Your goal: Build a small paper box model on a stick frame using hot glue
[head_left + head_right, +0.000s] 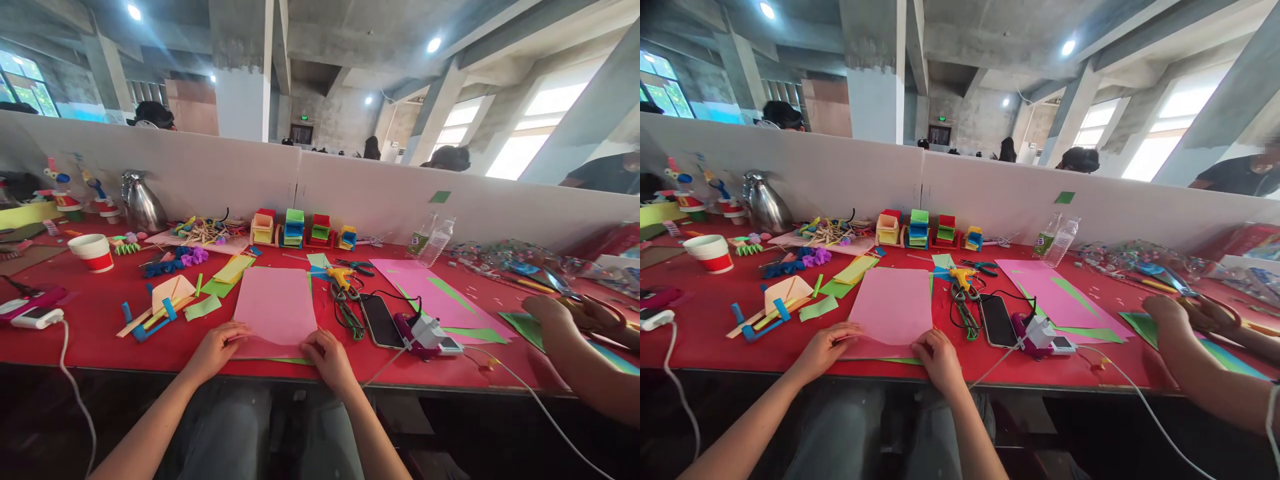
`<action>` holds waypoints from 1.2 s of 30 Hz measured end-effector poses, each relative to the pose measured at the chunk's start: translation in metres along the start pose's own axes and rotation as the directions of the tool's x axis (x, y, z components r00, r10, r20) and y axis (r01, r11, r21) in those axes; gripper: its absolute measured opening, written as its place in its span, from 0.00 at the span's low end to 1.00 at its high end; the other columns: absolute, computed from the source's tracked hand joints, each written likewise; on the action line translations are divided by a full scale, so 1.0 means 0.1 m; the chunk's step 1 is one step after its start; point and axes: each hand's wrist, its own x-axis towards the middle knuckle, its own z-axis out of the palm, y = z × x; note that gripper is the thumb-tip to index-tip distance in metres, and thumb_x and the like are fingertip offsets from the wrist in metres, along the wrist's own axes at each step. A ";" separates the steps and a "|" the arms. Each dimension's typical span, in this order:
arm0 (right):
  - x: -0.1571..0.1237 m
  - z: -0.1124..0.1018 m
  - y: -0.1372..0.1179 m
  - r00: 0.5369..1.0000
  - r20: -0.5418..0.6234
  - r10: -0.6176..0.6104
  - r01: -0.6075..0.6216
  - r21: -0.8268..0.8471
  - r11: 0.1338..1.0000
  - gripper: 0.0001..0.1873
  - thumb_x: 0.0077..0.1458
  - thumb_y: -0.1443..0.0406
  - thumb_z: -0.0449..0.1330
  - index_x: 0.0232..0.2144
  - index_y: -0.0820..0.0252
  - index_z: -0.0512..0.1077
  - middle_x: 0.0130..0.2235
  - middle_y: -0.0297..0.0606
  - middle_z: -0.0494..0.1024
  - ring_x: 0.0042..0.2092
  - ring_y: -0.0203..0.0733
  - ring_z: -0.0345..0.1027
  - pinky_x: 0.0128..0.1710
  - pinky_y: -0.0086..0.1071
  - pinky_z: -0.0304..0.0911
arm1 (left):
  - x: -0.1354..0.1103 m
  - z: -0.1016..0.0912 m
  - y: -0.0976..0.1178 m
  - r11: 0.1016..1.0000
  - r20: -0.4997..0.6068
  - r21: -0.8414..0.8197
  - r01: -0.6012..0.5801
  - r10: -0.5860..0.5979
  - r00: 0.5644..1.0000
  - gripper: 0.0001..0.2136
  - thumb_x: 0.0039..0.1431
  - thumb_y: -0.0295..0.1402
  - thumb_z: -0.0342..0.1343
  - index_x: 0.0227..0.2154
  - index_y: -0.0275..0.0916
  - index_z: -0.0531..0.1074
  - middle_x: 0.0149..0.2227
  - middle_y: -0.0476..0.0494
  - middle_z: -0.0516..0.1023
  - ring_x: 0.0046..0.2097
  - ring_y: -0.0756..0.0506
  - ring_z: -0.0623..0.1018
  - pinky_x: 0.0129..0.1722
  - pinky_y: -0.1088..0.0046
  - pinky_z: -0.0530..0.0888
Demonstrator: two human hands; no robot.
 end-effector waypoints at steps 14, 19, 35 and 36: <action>0.01 -0.01 -0.06 0.998 0.032 -0.053 0.054 -0.041 0.998 0.06 0.53 0.66 0.55 0.26 0.60 0.70 0.30 0.35 0.72 0.35 0.37 0.64 0.38 0.30 0.59 | -0.04 0.04 0.07 0.997 -0.065 0.076 -0.033 0.038 0.997 0.12 0.54 0.28 0.47 0.37 0.40 0.73 0.39 0.44 0.76 0.44 0.47 0.74 0.47 0.70 0.69; 0.00 -0.01 -0.04 0.997 0.024 -0.068 0.069 -0.049 0.996 0.07 0.53 0.65 0.55 0.26 0.59 0.70 0.30 0.35 0.72 0.35 0.36 0.64 0.37 0.30 0.59 | -0.04 0.05 0.08 0.990 -0.094 0.126 -0.061 0.073 0.993 0.12 0.53 0.26 0.47 0.36 0.40 0.74 0.37 0.44 0.77 0.42 0.47 0.74 0.45 0.71 0.70; -0.11 -0.09 -0.03 0.995 -0.020 -0.098 0.098 -0.006 0.995 0.09 0.49 0.73 0.54 0.31 0.57 0.71 0.35 0.36 0.75 0.39 0.39 0.67 0.43 0.34 0.61 | -0.01 0.04 -0.04 0.995 -0.009 0.056 -0.086 0.087 0.996 0.10 0.49 0.31 0.57 0.37 0.45 0.74 0.43 0.44 0.76 0.48 0.43 0.72 0.51 0.64 0.68; -0.10 -0.09 -0.04 0.996 -0.008 -0.093 0.092 -0.030 0.995 0.11 0.47 0.74 0.55 0.32 0.56 0.71 0.36 0.36 0.75 0.40 0.40 0.67 0.44 0.35 0.60 | 0.00 0.04 -0.05 0.993 -0.006 0.055 -0.105 0.106 0.994 0.10 0.49 0.32 0.57 0.36 0.45 0.75 0.42 0.44 0.76 0.47 0.44 0.73 0.50 0.64 0.68</action>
